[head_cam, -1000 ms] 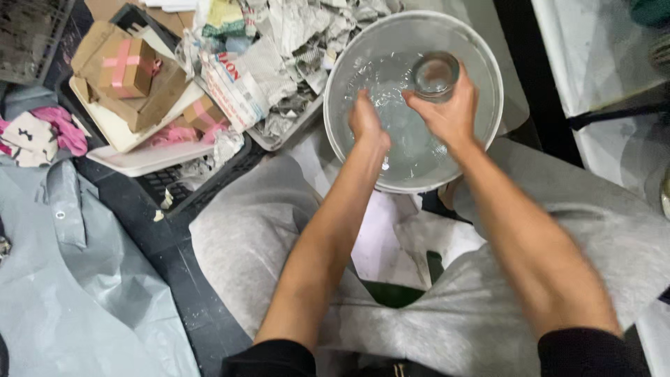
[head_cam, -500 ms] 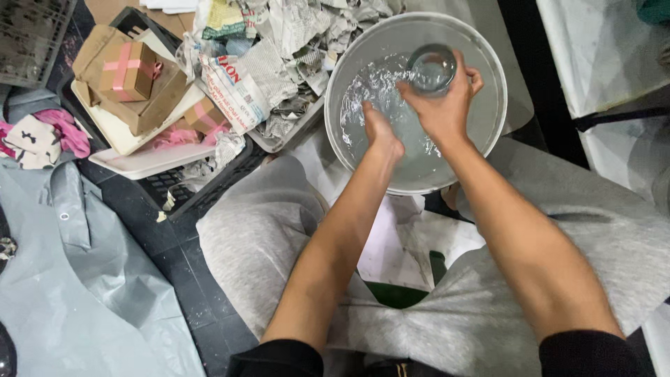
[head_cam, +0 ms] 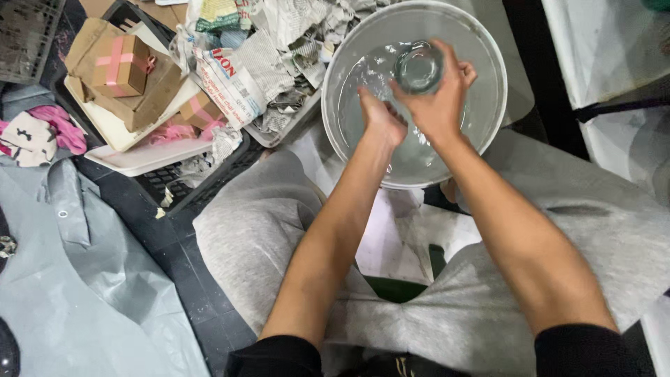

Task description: The person washes several ceramic and glass items by hand in a bucket of water, including a rectangular tray, a bowl, and a glass. After rinsing each item, the person places it on a nearby shelf.

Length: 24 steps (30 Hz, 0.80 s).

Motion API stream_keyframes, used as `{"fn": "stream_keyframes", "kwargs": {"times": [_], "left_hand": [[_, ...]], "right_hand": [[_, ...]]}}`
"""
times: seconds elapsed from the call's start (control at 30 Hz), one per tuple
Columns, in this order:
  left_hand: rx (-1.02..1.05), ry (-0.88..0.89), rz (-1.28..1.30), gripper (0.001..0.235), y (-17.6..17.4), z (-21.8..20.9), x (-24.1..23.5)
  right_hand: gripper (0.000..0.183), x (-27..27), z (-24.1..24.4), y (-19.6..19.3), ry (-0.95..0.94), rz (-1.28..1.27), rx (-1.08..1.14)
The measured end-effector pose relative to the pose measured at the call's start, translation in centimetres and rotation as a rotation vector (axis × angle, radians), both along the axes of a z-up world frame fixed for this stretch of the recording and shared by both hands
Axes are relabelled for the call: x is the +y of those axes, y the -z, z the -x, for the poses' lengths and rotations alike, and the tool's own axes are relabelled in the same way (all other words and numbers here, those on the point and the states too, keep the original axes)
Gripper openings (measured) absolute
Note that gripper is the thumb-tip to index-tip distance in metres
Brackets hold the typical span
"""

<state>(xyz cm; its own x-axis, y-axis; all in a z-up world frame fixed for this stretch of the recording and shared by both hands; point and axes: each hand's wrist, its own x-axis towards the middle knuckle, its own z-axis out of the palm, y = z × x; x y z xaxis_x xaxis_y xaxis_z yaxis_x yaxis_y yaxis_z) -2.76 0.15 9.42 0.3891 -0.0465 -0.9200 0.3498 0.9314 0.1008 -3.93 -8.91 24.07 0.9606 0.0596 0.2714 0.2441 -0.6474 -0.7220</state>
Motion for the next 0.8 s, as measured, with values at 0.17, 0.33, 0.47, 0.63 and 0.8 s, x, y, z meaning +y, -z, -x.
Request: {"fn": "stream_keyframes", "kwargs": {"times": [0.17, 0.33, 0.47, 0.63, 0.8], "left_hand": [[-0.009, 0.051, -0.036, 0.083, -0.7, -0.5, 0.9], [-0.109, 0.056, -0.073, 0.09, 0.1, 0.2, 1.3], [0.022, 0.116, -0.096, 0.112, -0.5, 0.2, 1.8], [-0.046, 0.105, -0.171, 0.105, -0.9, 0.2, 1.5], [-0.106, 0.099, -0.279, 0.098, -0.7, 0.0, 1.7]], "right_hand": [[0.075, 1.0, -0.7, -0.9, -0.09, -0.011, -0.085], [0.067, 1.1, -0.2, -0.2, 0.006, -0.118, 0.069], [0.071, 1.1, -0.3, 0.2, 0.018, -0.075, 0.078], [0.07, 0.9, -0.3, 0.2, -0.057, -0.176, 0.078], [0.066, 1.2, -0.6, -0.5, -0.014, -0.124, 0.128]]}}
